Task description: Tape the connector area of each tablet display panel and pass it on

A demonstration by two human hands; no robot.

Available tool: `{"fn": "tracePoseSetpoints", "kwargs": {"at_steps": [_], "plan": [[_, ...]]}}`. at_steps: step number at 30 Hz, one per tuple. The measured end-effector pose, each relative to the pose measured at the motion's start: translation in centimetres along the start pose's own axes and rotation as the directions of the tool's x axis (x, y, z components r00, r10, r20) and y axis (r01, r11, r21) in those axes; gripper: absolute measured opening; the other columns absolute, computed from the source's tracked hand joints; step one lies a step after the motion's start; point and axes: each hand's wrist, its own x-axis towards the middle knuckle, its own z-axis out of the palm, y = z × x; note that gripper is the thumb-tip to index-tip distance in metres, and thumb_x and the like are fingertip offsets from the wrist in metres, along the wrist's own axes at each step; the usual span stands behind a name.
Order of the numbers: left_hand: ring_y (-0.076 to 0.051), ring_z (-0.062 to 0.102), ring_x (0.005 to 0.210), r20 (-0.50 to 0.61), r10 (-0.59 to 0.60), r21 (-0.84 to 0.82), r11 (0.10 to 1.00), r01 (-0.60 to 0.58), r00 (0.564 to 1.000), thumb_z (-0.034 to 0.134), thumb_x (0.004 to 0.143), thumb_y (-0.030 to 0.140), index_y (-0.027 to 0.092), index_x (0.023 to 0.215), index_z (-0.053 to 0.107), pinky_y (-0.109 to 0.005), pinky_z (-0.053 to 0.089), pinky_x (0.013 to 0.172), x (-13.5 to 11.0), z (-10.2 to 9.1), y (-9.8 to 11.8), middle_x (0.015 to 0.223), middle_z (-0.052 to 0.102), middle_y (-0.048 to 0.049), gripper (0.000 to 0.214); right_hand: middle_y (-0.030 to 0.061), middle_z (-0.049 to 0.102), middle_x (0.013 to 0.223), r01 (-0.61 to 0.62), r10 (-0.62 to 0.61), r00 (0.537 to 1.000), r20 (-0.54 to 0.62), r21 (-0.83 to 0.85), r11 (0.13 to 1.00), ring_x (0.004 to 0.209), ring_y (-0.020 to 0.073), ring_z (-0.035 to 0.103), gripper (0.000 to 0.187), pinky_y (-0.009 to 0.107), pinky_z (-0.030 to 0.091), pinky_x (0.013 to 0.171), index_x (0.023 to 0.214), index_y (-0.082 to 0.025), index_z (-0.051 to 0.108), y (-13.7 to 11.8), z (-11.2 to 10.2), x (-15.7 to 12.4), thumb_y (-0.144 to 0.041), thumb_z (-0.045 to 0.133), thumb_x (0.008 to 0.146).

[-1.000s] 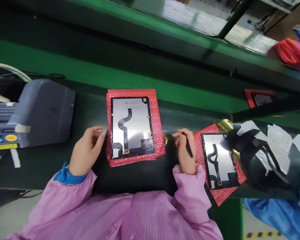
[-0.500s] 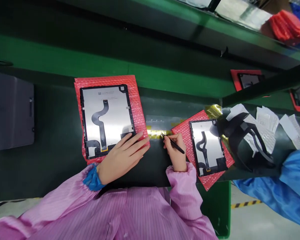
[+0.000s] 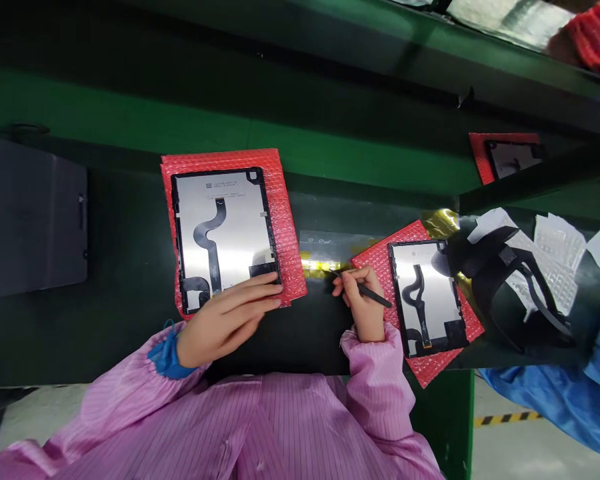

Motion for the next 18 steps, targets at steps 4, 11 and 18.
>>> {"fn": "tracePoseSetpoints", "kwargs": {"at_steps": [4, 11, 18], "plan": [[-0.024, 0.072, 0.121, -0.251, -0.185, 0.032, 0.979, 0.199, 0.950, 0.052, 0.100, 0.010, 0.023, 0.120, 0.073, -0.041, 0.059, 0.105, -3.8, -3.7, -0.1, 0.117, 0.078, -0.0087, 0.032, -0.0007, 0.072, 0.072, 0.048, -0.050, 0.998, 0.027, 0.064, 0.997, 0.050, 0.0121, 0.061, 0.034, 0.021, 0.035, 0.040, 0.081, -0.024, 0.051, -1.0, 1.2, -1.5, -0.046, 0.072, 0.094], [-0.018, 0.064, 0.059, -0.463, -0.780, -0.704, 0.612, 0.361, 0.421, 0.065, 0.080, 0.084, 0.019, 0.081, 0.070, -0.028, 0.050, 0.049, -12.0, -7.9, -0.6, 0.072, 0.072, -0.0077, 0.065, -0.0006, 0.071, 0.072, 0.068, -0.087, 0.987, 0.137, 0.140, 0.988, 0.050, 0.0125, 0.063, 0.027, 0.021, 0.038, 0.039, 0.081, -0.023, 0.055, -2.7, 4.3, -3.5, -0.035, 0.075, 0.093], [-0.012, 0.047, 0.042, -0.529, -0.835, -0.775, 0.548, 0.315, 0.149, 0.068, 0.073, 0.088, 0.019, 0.070, 0.069, -0.026, 0.037, 0.041, -17.4, -11.7, -2.3, 0.053, 0.065, -0.0034, 0.069, -0.0007, 0.071, 0.072, 0.059, -0.090, 0.972, 0.216, 0.148, 0.987, 0.052, 0.0121, 0.063, 0.029, 0.020, 0.039, 0.040, 0.079, -0.023, 0.053, -4.0, 6.2, -3.7, -0.036, 0.074, 0.095]]}}
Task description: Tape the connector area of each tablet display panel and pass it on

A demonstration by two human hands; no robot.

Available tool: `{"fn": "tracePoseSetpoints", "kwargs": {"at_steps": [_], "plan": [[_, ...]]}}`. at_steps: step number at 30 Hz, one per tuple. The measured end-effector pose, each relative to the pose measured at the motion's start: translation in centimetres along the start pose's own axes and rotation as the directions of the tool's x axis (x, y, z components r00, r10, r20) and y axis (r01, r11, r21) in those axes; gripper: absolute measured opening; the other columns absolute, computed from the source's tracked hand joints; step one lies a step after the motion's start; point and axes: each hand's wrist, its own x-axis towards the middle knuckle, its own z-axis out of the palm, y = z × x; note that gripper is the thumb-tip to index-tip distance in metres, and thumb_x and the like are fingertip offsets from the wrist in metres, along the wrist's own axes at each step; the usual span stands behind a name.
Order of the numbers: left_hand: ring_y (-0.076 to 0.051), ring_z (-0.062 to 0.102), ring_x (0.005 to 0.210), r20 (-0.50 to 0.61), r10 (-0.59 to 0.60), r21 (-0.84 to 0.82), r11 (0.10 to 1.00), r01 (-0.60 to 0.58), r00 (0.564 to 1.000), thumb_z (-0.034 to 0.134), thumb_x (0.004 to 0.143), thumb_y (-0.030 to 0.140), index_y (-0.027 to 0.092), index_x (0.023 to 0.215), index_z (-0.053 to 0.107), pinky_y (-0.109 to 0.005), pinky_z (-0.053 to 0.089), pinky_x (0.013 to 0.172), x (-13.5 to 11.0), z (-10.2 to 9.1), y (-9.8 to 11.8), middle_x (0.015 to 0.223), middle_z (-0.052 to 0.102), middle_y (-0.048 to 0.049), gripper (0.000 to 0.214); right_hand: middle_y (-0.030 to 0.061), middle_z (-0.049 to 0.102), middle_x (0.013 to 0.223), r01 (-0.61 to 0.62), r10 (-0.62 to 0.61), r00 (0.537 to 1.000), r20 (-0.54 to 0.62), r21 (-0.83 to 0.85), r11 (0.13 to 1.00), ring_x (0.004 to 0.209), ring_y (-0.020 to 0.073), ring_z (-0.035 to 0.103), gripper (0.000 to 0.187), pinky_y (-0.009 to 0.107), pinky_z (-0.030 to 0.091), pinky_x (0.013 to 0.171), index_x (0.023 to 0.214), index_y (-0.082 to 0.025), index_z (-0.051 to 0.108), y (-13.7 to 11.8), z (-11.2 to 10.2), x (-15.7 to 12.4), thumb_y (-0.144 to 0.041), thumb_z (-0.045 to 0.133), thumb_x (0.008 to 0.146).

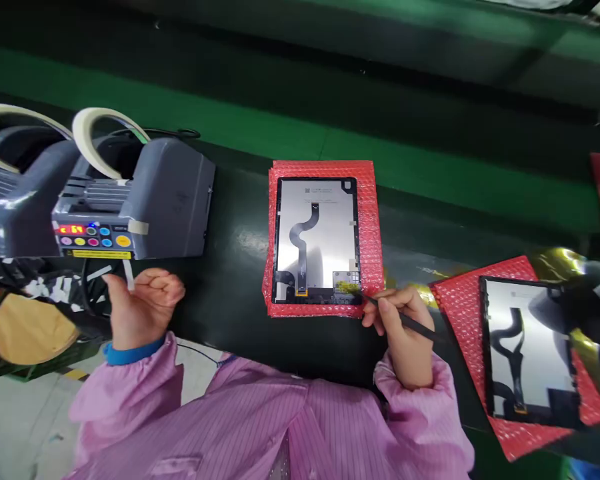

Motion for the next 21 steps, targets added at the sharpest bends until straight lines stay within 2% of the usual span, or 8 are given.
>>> {"fn": "tracePoseSetpoints", "kwargs": {"at_steps": [5, 8, 10, 12, 14, 16, 18, 21], "plan": [[-0.010, 0.042, 0.043, -0.001, 0.243, -0.019, 0.970, -0.243, 0.970, 0.070, 0.091, 0.063, 0.025, 0.068, 0.068, -0.027, 0.038, 0.046, -0.2, 0.5, -0.9, 0.049, 0.059, 0.0058, 0.044, -0.0010, 0.072, 0.071, -0.030, 0.031, 0.998, 0.046, -0.015, 0.999, 0.049, 0.0110, 0.062, 0.028, 0.020, 0.040, 0.039, 0.079, -0.023, 0.055, -0.5, 2.0, -0.6, -0.036, 0.072, 0.096], [-0.014, 0.056, 0.055, 0.132, 0.353, 0.048, 0.931, -0.362, 0.926, 0.058, 0.102, 0.055, 0.026, 0.076, 0.074, -0.029, 0.043, 0.051, -1.8, 3.0, -1.2, 0.058, 0.066, 0.0039, 0.043, -0.0012, 0.072, 0.071, -0.052, 0.052, 0.995, 0.081, -0.011, 0.999, 0.048, 0.0104, 0.061, 0.028, 0.020, 0.041, 0.039, 0.078, -0.023, 0.054, -0.3, 3.6, -1.1, -0.037, 0.071, 0.097], [-0.018, 0.066, 0.068, 0.295, 0.358, 0.110, 0.908, -0.404, 0.886, 0.059, 0.103, 0.052, 0.023, 0.082, 0.077, -0.032, 0.050, 0.060, -2.7, 5.0, -1.1, 0.068, 0.073, -0.0006, 0.040, -0.0009, 0.073, 0.073, -0.075, 0.077, 0.992, 0.104, -0.020, 0.997, 0.049, 0.0101, 0.062, 0.028, 0.020, 0.043, 0.040, 0.079, -0.023, 0.054, 0.0, 4.5, -1.5, -0.036, 0.070, 0.098], [-0.022, 0.072, 0.082, 0.514, 0.338, 0.177, 0.857, -0.483, 0.788, 0.057, 0.104, 0.046, 0.021, 0.093, 0.079, -0.035, 0.057, 0.075, -3.3, 7.0, -0.8, 0.082, 0.079, -0.0057, 0.035, -0.0004, 0.074, 0.073, -0.089, 0.093, 0.990, 0.106, -0.040, 0.995, 0.050, 0.0109, 0.064, 0.028, 0.020, 0.044, 0.040, 0.080, -0.023, 0.054, 0.4, 5.2, -1.7, -0.037, 0.070, 0.098], [-0.022, 0.075, 0.093, 0.703, 0.331, 0.193, 0.763, -0.617, 0.630, 0.049, 0.108, 0.037, 0.021, 0.104, 0.078, -0.037, 0.059, 0.087, -3.5, 8.6, -0.6, 0.094, 0.081, -0.0080, 0.034, -0.0001, 0.075, 0.073, -0.095, 0.101, 0.990, 0.100, -0.062, 0.994, 0.050, 0.0116, 0.065, 0.028, 0.021, 0.046, 0.040, 0.081, -0.023, 0.054, 0.5, 5.8, -1.8, -0.038, 0.070, 0.098], [-0.021, 0.076, 0.101, 0.777, 0.355, 0.165, 0.682, -0.712, 0.520, 0.046, 0.108, 0.027, 0.021, 0.111, 0.075, -0.036, 0.060, 0.091, -3.3, 9.8, -0.7, 0.101, 0.082, -0.0075, 0.030, -0.0001, 0.075, 0.073, -0.095, 0.102, 0.990, 0.099, -0.073, 0.993, 0.051, 0.0120, 0.067, 0.028, 0.021, 0.047, 0.041, 0.081, -0.023, 0.054, 0.6, 6.1, -1.9, -0.038, 0.070, 0.098], [-0.021, 0.076, 0.107, 0.794, 0.390, 0.144, 0.624, -0.768, 0.466, 0.050, 0.105, 0.019, 0.021, 0.115, 0.073, -0.036, 0.059, 0.095, -3.1, 10.5, -1.1, 0.104, 0.082, -0.0061, 0.025, -0.0003, 0.075, 0.073, -0.098, 0.104, 0.989, 0.103, -0.062, 0.993, 0.053, 0.0122, 0.069, 0.027, 0.020, 0.047, 0.041, 0.080, -0.023, 0.054, 0.6, 6.4, -1.9, -0.037, 0.070, 0.097], [-0.021, 0.076, 0.113, 0.800, 0.419, 0.137, 0.570, -0.810, 0.430, 0.053, 0.102, 0.012, 0.021, 0.115, 0.070, -0.038, 0.058, 0.101, -2.9, 10.8, -1.7, 0.106, 0.082, -0.0052, 0.024, -0.0001, 0.075, 0.073, -0.111, 0.115, 0.988, 0.106, -0.047, 0.993, 0.056, 0.0133, 0.071, 0.026, 0.019, 0.046, 0.040, 0.081, -0.023, 0.055, 0.7, 6.5, -1.8, -0.036, 0.071, 0.097]]}}
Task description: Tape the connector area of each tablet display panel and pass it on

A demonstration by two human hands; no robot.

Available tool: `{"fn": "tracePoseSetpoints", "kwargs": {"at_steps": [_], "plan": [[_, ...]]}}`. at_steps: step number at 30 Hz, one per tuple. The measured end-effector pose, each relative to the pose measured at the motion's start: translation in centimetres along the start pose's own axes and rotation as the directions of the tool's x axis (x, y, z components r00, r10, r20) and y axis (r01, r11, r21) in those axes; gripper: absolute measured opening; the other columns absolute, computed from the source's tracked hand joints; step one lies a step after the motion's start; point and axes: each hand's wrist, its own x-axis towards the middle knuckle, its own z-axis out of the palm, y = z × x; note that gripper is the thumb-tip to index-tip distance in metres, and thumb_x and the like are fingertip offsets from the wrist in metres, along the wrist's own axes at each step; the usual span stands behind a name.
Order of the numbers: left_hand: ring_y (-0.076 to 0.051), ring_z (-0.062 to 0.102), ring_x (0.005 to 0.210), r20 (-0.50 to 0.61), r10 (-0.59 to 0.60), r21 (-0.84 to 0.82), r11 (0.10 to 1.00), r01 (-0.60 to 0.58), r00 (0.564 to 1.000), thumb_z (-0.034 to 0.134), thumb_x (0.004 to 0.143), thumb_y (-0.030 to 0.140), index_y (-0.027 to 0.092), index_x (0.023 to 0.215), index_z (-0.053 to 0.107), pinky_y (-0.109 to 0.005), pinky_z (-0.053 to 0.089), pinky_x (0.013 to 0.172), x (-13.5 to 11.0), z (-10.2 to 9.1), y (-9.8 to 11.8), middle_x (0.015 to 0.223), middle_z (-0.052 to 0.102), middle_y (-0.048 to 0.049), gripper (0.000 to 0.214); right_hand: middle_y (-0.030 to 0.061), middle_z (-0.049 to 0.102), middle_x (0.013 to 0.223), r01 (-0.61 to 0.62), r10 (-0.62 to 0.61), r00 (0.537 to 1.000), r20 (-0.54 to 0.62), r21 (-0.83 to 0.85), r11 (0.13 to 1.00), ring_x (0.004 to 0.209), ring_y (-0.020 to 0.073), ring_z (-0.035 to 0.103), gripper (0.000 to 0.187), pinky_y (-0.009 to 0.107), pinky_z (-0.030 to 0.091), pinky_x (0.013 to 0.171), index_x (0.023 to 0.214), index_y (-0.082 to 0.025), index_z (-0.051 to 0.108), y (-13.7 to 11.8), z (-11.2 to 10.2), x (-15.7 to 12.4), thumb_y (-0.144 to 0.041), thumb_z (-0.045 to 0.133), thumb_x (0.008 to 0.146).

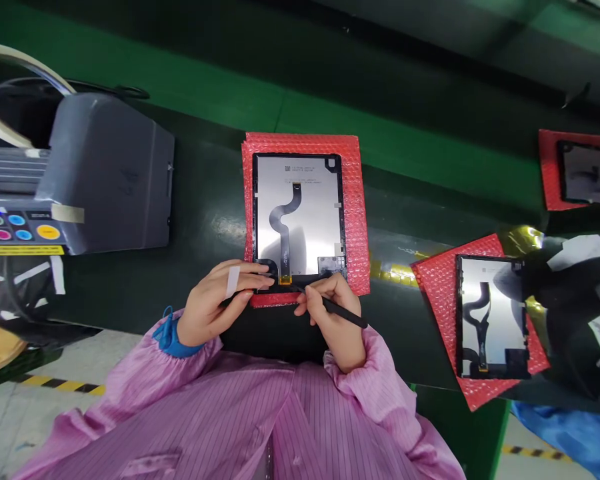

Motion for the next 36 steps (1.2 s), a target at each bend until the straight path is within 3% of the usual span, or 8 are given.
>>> {"fn": "tracePoseSetpoints", "kwargs": {"at_steps": [16, 20, 27, 30, 33, 36], "plan": [[-0.021, 0.076, 0.116, -0.001, -0.030, 0.028, 0.999, 0.030, 1.000, 0.053, 0.101, 0.009, 0.021, 0.114, 0.070, -0.040, 0.058, 0.106, -0.6, 0.2, -0.5, 0.110, 0.082, -0.0049, 0.025, -0.0002, 0.078, 0.075, 0.050, -0.047, 0.999, 0.024, -0.118, 0.992, 0.053, 0.0130, 0.070, 0.023, 0.021, 0.050, 0.041, 0.082, -0.024, 0.055, 0.2, -0.1, 0.1, -0.032, 0.071, 0.096], [-0.021, 0.075, 0.118, 0.001, 0.013, 0.056, 0.998, -0.013, 1.000, 0.054, 0.100, 0.008, 0.022, 0.116, 0.068, -0.041, 0.059, 0.106, -0.5, 0.3, -0.6, 0.110, 0.082, -0.0045, 0.025, -0.0003, 0.078, 0.075, 0.041, -0.039, 0.999, 0.019, -0.125, 0.991, 0.051, 0.0124, 0.069, 0.022, 0.021, 0.050, 0.040, 0.083, -0.024, 0.055, 0.2, -0.2, 0.1, -0.032, 0.071, 0.096], [-0.025, 0.068, 0.131, 0.158, 0.149, 0.181, 0.967, -0.177, 0.976, 0.060, 0.099, 0.011, 0.018, 0.121, 0.065, -0.044, 0.051, 0.116, -0.1, 0.7, -0.7, 0.118, 0.081, -0.0065, 0.023, -0.0009, 0.076, 0.071, 0.014, -0.014, 1.000, 0.003, -0.164, 0.986, 0.053, 0.0129, 0.070, 0.022, 0.022, 0.052, 0.044, 0.081, -0.023, 0.057, -0.7, 0.2, 0.2, -0.032, 0.071, 0.096], [-0.025, 0.066, 0.133, 0.228, 0.163, 0.227, 0.950, -0.215, 0.960, 0.058, 0.100, 0.010, 0.018, 0.122, 0.065, -0.045, 0.048, 0.119, 0.0, 0.7, -0.6, 0.120, 0.080, -0.0057, 0.024, -0.0028, 0.074, 0.067, 0.010, -0.028, 0.997, -0.066, -0.256, 0.967, 0.051, 0.0123, 0.068, 0.022, 0.023, 0.053, 0.048, 0.081, -0.023, 0.058, -0.7, -0.6, 0.0, -0.030, 0.074, 0.094], [-0.026, 0.067, 0.131, 0.211, 0.143, 0.219, 0.957, -0.190, 0.967, 0.056, 0.099, 0.008, 0.019, 0.122, 0.065, -0.047, 0.050, 0.116, 0.2, 0.9, 0.2, 0.120, 0.080, -0.0065, 0.027, -0.0014, 0.078, 0.078, 0.096, -0.134, 0.984, -0.114, -0.291, 0.952, 0.061, 0.0136, 0.073, 0.009, 0.027, 0.059, 0.060, 0.093, -0.024, 0.065, -1.2, -2.0, -0.3, -0.029, 0.067, 0.100], [-0.023, 0.071, 0.119, 0.141, 0.131, -0.019, 0.991, -0.130, 0.981, 0.054, 0.098, 0.008, 0.019, 0.121, 0.063, -0.040, 0.058, 0.106, 0.5, 1.8, 1.6, 0.113, 0.078, -0.0087, 0.027, 0.0034, 0.082, 0.104, 0.292, -0.275, 0.956, 0.105, -0.224, 0.930, 0.087, 0.0184, 0.079, 0.011, 0.035, 0.064, 0.080, 0.110, -0.027, 0.069, -2.7, -2.7, -0.4, -0.031, 0.060, 0.105]]}}
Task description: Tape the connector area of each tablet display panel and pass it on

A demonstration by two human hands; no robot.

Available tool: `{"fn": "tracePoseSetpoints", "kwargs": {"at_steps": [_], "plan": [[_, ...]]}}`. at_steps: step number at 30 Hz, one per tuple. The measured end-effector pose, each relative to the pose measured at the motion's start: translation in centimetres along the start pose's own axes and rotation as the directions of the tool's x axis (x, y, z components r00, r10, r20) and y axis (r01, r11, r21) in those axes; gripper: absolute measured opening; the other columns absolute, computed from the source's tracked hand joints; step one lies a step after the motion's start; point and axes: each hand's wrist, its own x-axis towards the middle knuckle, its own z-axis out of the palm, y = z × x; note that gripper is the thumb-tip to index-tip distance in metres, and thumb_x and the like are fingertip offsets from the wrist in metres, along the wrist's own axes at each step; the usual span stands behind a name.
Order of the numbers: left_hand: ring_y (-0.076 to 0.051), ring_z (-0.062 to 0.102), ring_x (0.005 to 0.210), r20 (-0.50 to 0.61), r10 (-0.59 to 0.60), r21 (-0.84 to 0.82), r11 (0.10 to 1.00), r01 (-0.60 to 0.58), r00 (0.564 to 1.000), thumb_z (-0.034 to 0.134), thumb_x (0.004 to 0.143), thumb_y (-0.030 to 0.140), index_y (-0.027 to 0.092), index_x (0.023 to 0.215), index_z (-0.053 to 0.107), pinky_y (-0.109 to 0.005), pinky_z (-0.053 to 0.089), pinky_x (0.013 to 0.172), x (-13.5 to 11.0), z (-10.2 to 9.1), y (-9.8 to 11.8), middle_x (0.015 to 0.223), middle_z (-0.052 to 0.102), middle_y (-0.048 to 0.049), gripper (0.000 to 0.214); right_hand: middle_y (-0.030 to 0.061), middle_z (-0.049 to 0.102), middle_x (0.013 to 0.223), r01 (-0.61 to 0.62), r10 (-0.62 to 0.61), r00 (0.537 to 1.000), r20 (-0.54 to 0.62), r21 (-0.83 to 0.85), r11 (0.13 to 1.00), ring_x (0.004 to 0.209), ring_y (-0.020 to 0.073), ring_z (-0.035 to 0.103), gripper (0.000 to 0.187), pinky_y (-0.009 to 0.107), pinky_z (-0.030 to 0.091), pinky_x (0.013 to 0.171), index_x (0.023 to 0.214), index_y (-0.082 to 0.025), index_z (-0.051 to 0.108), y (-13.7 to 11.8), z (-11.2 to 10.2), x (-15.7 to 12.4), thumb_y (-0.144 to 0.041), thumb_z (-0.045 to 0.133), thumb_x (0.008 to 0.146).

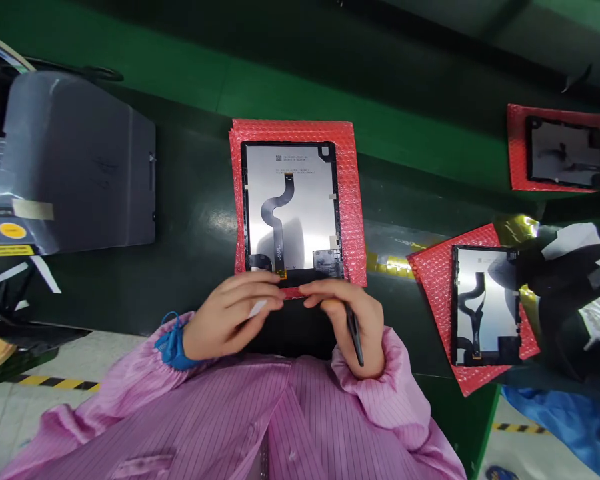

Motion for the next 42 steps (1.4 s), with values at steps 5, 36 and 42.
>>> {"fn": "tracePoseSetpoints", "kwargs": {"at_steps": [5, 36, 42], "plan": [[-0.019, 0.072, 0.092, 0.062, -0.007, -0.322, 0.947, 0.027, 0.998, 0.046, 0.103, 0.015, 0.018, 0.111, 0.062, -0.032, 0.061, 0.086, 1.1, 1.7, 1.6, 0.095, 0.075, -0.0086, 0.018, 0.0004, 0.082, 0.097, 0.062, -0.104, 0.956, 0.275, 0.158, 0.986, 0.088, 0.0198, 0.079, 0.024, 0.035, 0.063, 0.080, 0.082, -0.026, 0.061, -2.4, 0.3, 1.8, -0.020, 0.083, 0.087], [-0.031, 0.058, 0.137, 0.066, -0.053, 0.421, 0.907, 0.021, 0.996, 0.054, 0.103, 0.019, 0.022, 0.127, 0.071, -0.051, 0.041, 0.118, 1.4, 0.0, -2.6, 0.114, 0.080, -0.0029, 0.030, -0.0031, 0.072, 0.078, -0.002, 0.065, 0.913, 0.404, -0.156, 0.988, 0.069, 0.0173, 0.066, 0.049, 0.033, 0.051, 0.067, 0.079, -0.027, 0.041, 2.4, 4.4, 15.3, -0.053, 0.081, 0.084], [-0.031, 0.058, 0.140, 0.080, -0.060, 0.386, 0.922, 0.024, 0.995, 0.054, 0.100, 0.015, 0.025, 0.130, 0.069, -0.052, 0.042, 0.119, 0.9, 0.1, -3.5, 0.121, 0.079, -0.0021, 0.035, -0.0048, 0.069, 0.084, 0.075, -0.051, 0.992, 0.118, -0.203, 0.976, 0.068, 0.0148, 0.062, 0.046, 0.033, 0.055, 0.073, 0.085, -0.028, 0.042, 3.9, 4.9, 17.6, -0.038, 0.086, 0.080]]}}
